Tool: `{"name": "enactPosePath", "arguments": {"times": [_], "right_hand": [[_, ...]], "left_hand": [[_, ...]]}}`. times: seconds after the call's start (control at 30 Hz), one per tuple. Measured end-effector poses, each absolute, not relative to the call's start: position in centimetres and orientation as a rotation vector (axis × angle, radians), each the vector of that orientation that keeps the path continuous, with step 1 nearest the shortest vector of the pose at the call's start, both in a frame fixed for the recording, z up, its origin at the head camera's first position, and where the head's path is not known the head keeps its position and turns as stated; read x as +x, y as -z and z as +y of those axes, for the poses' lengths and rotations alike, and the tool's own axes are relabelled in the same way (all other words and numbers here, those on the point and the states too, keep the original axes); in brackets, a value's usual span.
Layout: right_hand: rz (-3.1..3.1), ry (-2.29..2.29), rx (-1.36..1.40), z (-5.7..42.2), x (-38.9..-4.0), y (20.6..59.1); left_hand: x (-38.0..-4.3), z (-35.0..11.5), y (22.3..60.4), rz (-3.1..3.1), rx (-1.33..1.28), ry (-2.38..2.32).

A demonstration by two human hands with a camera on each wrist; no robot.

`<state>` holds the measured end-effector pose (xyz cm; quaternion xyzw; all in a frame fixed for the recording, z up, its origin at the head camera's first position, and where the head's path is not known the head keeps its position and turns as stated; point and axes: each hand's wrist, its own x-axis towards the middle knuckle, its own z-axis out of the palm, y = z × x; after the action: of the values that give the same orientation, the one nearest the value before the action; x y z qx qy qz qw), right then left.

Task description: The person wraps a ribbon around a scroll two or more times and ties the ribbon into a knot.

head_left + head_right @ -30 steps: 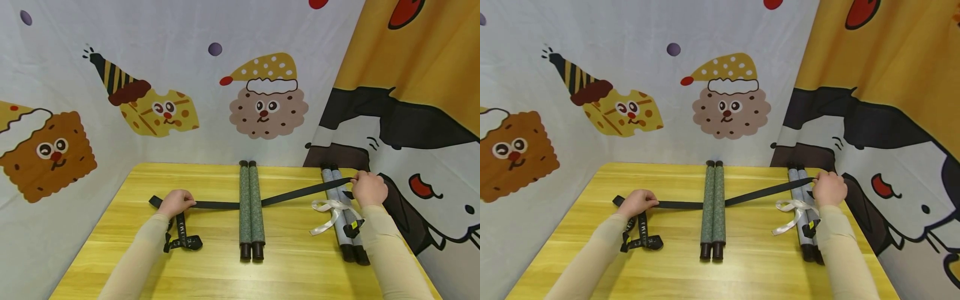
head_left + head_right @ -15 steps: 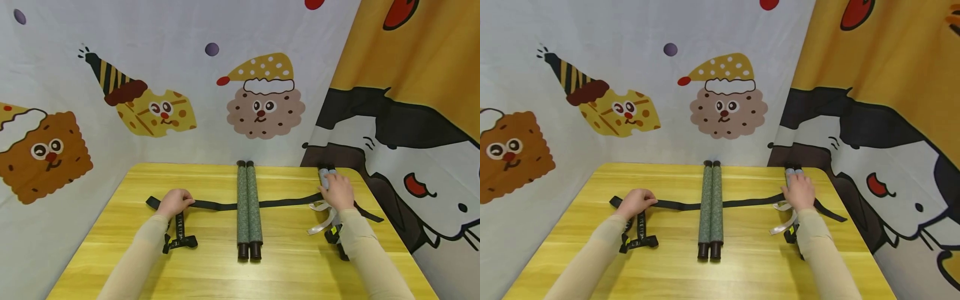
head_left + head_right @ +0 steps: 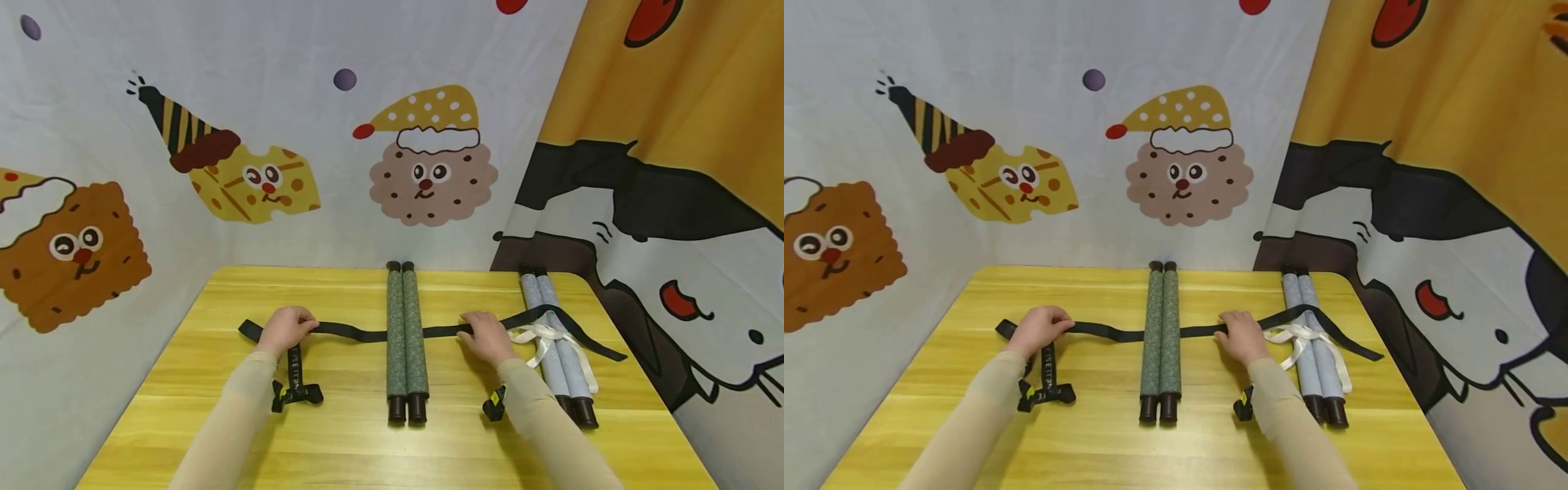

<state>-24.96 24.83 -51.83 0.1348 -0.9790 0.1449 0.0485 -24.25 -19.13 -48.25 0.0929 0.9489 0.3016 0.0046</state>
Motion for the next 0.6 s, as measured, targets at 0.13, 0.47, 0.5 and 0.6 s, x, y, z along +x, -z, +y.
{"name": "enactPosePath", "arguments": {"times": [0.13,0.47,0.5,0.6], "right_hand": [[-2.976,-0.366,0.413,23.8,-24.8,52.3],[-2.921,-0.342,0.362,24.4,-24.6,51.7],[-2.902,-0.347,0.354,24.7,-24.7,51.5],[-2.853,-0.359,0.345,25.9,-24.9,50.5]], "left_hand": [[-24.3,-19.1,48.3,2.994,0.303,-0.943],[-24.2,-19.0,48.4,3.026,0.321,-0.883],[-24.2,-19.0,48.4,3.03,0.33,-0.87],[-24.1,-19.0,48.3,3.034,0.355,-0.835]]}}
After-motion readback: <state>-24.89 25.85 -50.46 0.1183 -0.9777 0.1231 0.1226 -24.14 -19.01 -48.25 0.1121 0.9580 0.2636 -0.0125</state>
